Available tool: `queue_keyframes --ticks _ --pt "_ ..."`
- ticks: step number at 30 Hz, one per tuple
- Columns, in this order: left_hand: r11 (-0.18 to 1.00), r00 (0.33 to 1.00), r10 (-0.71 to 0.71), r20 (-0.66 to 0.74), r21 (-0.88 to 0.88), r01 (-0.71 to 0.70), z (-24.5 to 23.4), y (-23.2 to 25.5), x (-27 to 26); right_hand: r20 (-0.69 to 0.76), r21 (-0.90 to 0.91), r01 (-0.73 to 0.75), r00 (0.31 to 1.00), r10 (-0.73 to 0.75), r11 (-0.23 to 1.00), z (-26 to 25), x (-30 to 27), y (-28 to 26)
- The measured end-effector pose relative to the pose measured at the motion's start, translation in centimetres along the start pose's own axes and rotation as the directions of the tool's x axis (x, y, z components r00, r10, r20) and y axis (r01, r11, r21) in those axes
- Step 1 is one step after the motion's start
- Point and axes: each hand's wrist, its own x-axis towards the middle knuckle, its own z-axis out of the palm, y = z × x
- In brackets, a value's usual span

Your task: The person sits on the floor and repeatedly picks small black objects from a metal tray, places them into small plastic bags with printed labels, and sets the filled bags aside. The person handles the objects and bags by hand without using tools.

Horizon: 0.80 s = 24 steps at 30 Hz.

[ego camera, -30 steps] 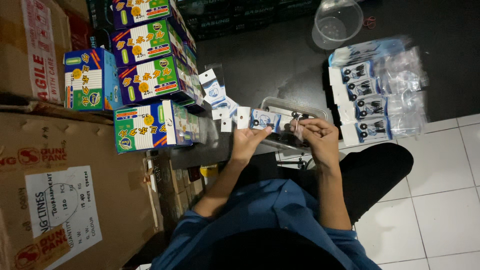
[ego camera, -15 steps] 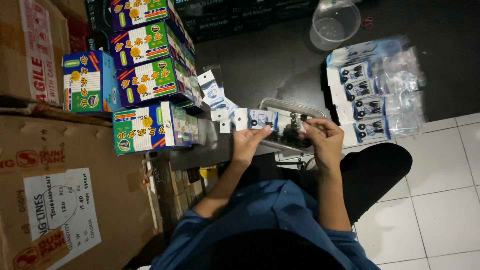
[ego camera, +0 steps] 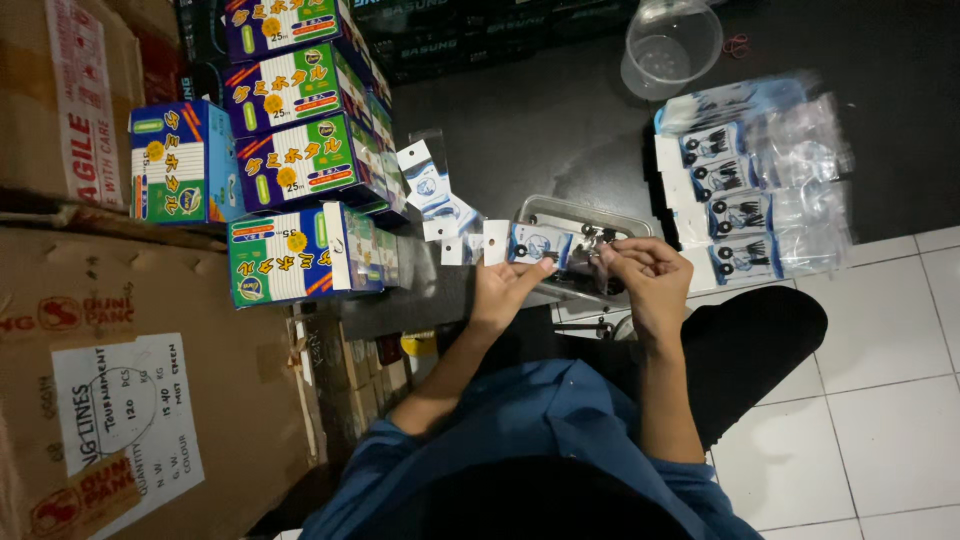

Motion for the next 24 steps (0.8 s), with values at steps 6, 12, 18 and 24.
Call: queue_keyframes --ticks 6,12,18,24 --pt "1.0 1.0 0.014 0.024 0.005 -0.014 0.2 -0.4 0.7 0.093 -0.085 0.211 0.975 -0.203 0.974 -1.0 0.5 0.8" --pt "1.0 0.999 0.012 0.034 0.023 -0.013 1.4 3.0 -0.1 0.207 -0.219 0.205 0.965 -0.16 0.954 -1.0 -0.3 -0.7" --pt "0.998 0.996 -0.052 0.076 0.032 0.05 0.1 -0.8 0.9 0.095 -0.122 0.086 0.993 -0.075 0.989 -0.3 -1.1 -3.0" --pt "0.995 0.991 -0.069 0.111 0.076 0.06 1.4 2.6 0.1 0.12 -0.076 0.049 0.992 -0.04 0.996 -0.6 -0.9 -2.0"
